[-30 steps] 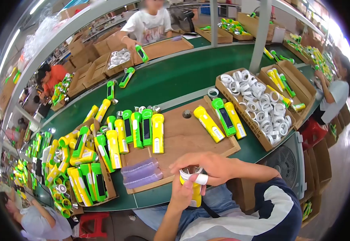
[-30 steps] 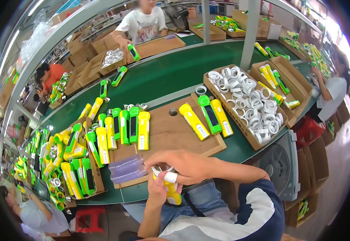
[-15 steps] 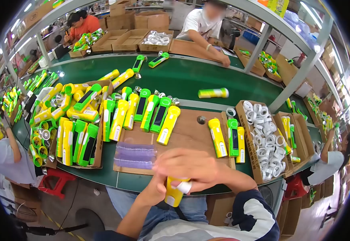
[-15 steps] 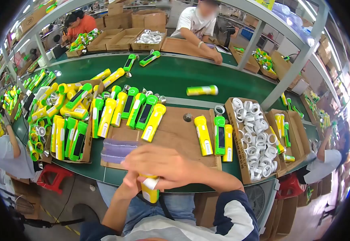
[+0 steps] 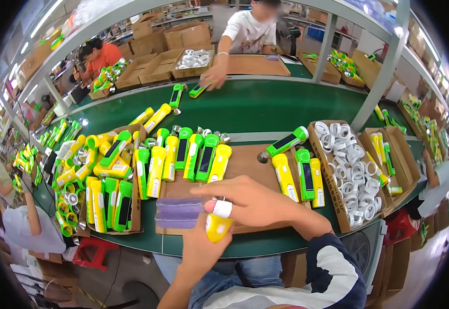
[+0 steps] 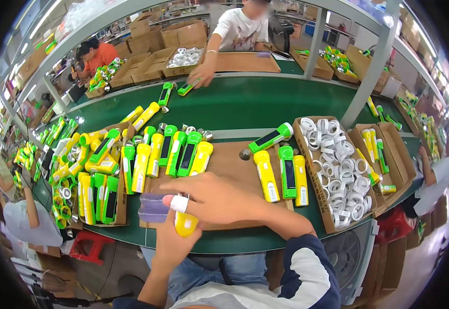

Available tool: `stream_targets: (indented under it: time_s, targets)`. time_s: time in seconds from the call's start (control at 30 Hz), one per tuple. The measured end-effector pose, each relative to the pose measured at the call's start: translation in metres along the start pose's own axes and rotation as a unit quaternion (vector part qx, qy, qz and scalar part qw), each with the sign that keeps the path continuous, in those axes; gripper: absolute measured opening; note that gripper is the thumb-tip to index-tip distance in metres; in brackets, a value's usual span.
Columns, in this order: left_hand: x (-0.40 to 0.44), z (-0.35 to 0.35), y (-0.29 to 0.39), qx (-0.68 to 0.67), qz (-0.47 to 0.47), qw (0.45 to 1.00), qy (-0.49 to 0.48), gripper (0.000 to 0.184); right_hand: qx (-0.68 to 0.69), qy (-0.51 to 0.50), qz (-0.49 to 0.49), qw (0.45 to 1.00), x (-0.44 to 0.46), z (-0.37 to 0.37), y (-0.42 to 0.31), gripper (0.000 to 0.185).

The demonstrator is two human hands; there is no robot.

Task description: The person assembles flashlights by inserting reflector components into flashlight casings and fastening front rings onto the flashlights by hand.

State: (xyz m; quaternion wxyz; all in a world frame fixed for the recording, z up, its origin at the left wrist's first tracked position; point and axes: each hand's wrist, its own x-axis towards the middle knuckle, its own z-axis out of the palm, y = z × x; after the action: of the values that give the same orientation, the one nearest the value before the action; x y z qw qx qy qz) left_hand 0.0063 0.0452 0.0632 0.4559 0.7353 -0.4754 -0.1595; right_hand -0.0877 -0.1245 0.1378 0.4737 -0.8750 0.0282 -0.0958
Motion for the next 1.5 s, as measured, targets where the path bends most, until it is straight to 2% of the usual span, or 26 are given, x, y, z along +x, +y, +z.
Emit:
stream_targets:
  time_s: [0.03, 0.13, 0.17, 0.27, 0.3, 0.33, 0.37, 0.43, 0.47, 0.53, 0.6, 0.63, 0.67, 0.7, 0.73, 0.8, 0.83, 0.93, 0.97, 1.03, 1.13, 1.23, 1.33, 1.37, 1.47, 1.5]
  targets:
    - [-0.001, 0.003, 0.007, 0.014, 0.021, 1.0, -0.019, 0.063, 0.014, 0.012, -0.035, 0.999, -0.002, -0.003, -0.004, 0.044]
    - [-0.005, -0.001, 0.015, -0.168, -0.083, 0.958, -0.218, 0.067, -0.023, -0.022, -0.232, 0.972, -0.011, 0.001, 0.009, 0.039]
    - [-0.005, -0.002, 0.016, -0.157, -0.094, 0.959, -0.215, 0.065, 0.076, -0.107, -0.318, 0.939, -0.007, 0.0, 0.013, 0.034]
    - [-0.007, 0.001, 0.016, -0.119, -0.118, 0.963, -0.211, 0.058, 0.226, -0.257, -0.437, 0.832, -0.006, 0.004, 0.01, 0.028]
    - [-0.006, 0.0, 0.014, -0.104, -0.124, 0.965, -0.209, 0.056, 0.218, -0.206, -0.406, 0.863, -0.006, 0.006, 0.016, 0.027]
    - [0.0, 0.0, 0.011, -0.093, -0.123, 0.967, -0.203, 0.054, 0.055, -0.14, -0.237, 0.96, -0.008, -0.003, 0.017, 0.03]
    - [0.005, 0.001, 0.008, -0.087, -0.124, 0.969, -0.197, 0.053, -0.106, -0.066, -0.045, 0.991, -0.009, -0.01, 0.018, 0.032]
    - [0.03, 0.015, -0.011, 0.144, -0.009, 0.988, -0.047, 0.042, -0.156, 0.132, 0.026, 0.978, 0.021, 0.021, 0.057, 0.037]
    - [0.035, 0.02, -0.015, 0.255, 0.042, 0.966, 0.025, 0.037, -0.033, 0.055, 0.103, 0.993, 0.023, 0.005, 0.051, 0.042]
    - [0.04, 0.02, -0.006, 0.125, 0.025, 0.991, -0.033, 0.035, 0.133, 0.021, 0.144, 0.98, 0.018, -0.013, 0.041, 0.048]
    - [0.038, 0.01, 0.006, -0.025, -0.049, 0.992, -0.117, 0.037, 0.16, 0.005, 0.099, 0.982, 0.009, -0.028, 0.042, 0.052]
    - [0.041, 0.005, 0.012, -0.116, -0.102, 0.973, -0.172, 0.041, 0.276, 0.012, 0.095, 0.956, 0.001, -0.037, 0.033, 0.048]
    - [0.045, 0.002, 0.016, -0.208, -0.151, 0.94, -0.226, 0.045, 0.247, 0.037, 0.001, 0.968, 0.002, -0.029, 0.043, 0.051]
    - [0.048, 0.002, 0.015, -0.241, -0.164, 0.917, -0.273, 0.052, 0.214, 0.066, -0.092, 0.97, 0.003, -0.021, 0.052, 0.054]
    - [0.046, 0.009, 0.013, -0.122, -0.104, 0.969, -0.188, 0.054, 0.105, 0.057, -0.149, 0.981, 0.008, -0.015, 0.064, 0.062]
    - [0.048, 0.03, 0.005, 0.133, 0.03, 0.991, -0.012, 0.057, 0.1, 0.045, -0.06, 0.992, 0.013, -0.02, 0.065, 0.06]
    - [0.051, 0.03, -0.003, 0.183, 0.047, 0.982, 0.002, 0.058, 0.1, 0.041, -0.015, 0.994, 0.014, -0.019, 0.065, 0.058]
    - [0.053, 0.019, -0.008, 0.169, 0.087, 0.982, -0.001, 0.053, 0.212, 0.118, 0.023, 0.97, 0.023, -0.003, 0.066, 0.059]
    - [0.054, 0.014, -0.003, 0.07, 0.017, 0.995, -0.064, 0.052, 0.312, 0.036, 0.074, 0.947, 0.023, -0.011, 0.06, 0.054]
    - [0.047, 0.0, 0.012, -0.128, -0.134, 0.967, -0.176, 0.048, 0.457, 0.028, 0.069, 0.886, 0.017, -0.015, 0.044, 0.058]
    - [0.038, 0.003, -0.003, -0.226, -0.059, 0.965, -0.117, 0.033, 0.482, 0.038, 0.021, 0.875, 0.018, -0.009, 0.047, 0.056]
    - [0.037, 0.007, -0.021, -0.255, 0.006, 0.965, -0.056, 0.037, 0.521, -0.02, 0.012, 0.853, 0.018, 0.011, 0.048, 0.051]
    - [0.035, 0.0, -0.034, -0.485, -0.001, 0.851, -0.2, 0.04, 0.531, -0.025, -0.012, 0.847, 0.015, 0.014, 0.041, 0.05]
    - [0.037, -0.001, -0.036, -0.559, 0.019, 0.781, -0.277, 0.044, 0.525, -0.003, -0.023, 0.851, 0.012, 0.014, 0.039, 0.05]
    - [0.038, 0.001, -0.027, -0.724, -0.038, 0.581, -0.37, 0.046, 0.543, -0.064, 0.011, 0.837, 0.008, 0.009, 0.03, 0.052]
    - [0.039, 0.004, -0.035, -0.726, -0.018, 0.576, -0.376, 0.053, 0.549, -0.055, 0.026, 0.833, 0.008, 0.01, 0.032, 0.051]
